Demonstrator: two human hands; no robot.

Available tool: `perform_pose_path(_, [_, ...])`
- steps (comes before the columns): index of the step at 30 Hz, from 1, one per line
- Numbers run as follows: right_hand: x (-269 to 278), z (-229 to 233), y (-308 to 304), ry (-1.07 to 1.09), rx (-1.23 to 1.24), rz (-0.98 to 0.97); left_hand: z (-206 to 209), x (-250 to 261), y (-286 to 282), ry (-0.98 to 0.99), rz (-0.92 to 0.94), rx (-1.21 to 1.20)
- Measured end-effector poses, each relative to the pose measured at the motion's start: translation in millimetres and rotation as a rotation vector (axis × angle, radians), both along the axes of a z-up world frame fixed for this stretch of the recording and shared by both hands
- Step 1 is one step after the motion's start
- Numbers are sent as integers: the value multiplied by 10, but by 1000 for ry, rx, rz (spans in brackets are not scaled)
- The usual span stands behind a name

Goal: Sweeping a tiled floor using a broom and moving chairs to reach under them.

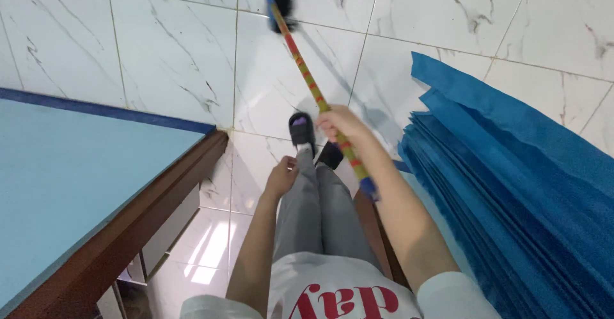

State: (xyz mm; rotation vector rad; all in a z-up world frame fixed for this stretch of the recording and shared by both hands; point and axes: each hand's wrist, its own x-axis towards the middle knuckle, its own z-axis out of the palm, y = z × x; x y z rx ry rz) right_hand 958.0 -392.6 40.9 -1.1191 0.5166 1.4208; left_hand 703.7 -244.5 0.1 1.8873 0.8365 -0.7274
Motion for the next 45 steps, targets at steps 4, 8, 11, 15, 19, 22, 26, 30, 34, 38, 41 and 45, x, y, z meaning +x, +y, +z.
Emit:
perform_pose_path(4, [-31,889,-373,-150,-53,67,30,139,298,74,-1,2])
perform_pose_path(8, [-348,1306,-926,-235,-380,158,90,155,587,91,-38,42])
perform_pose_path(11, [-676,1183,-1252,-240,-595,205,144,231,794,95,-62,50])
perform_pose_path(15, [-791,685,-1373,-179,-687,119,320,353,1072,12,47,-22])
perform_pose_path(19, [-922,-37,-774,-96,-535,31,241,184,1351,2,123,1])
perform_pose_path(22, [-1179,-180,178,-36,301,-45,83,-127,1467,5,220,-28])
perform_pose_path(26, [-1081,4,1885,193,-16,-3,-61,-524,1676,86,290,23])
perform_pose_path(30, [-222,-205,2724,150,53,260,28,-734,1708,212,358,23])
perform_pose_path(34, [624,515,2792,29,78,482,230,-571,1676,174,521,32])
perform_pose_path(38, [1027,1175,2489,-383,-13,819,315,-199,1476,183,713,-7])
perform_pose_path(41, [1223,1480,2203,-330,-69,888,153,99,1201,99,860,6])
perform_pose_path(45, [1574,1555,1533,22,-173,923,95,697,790,143,901,-30])
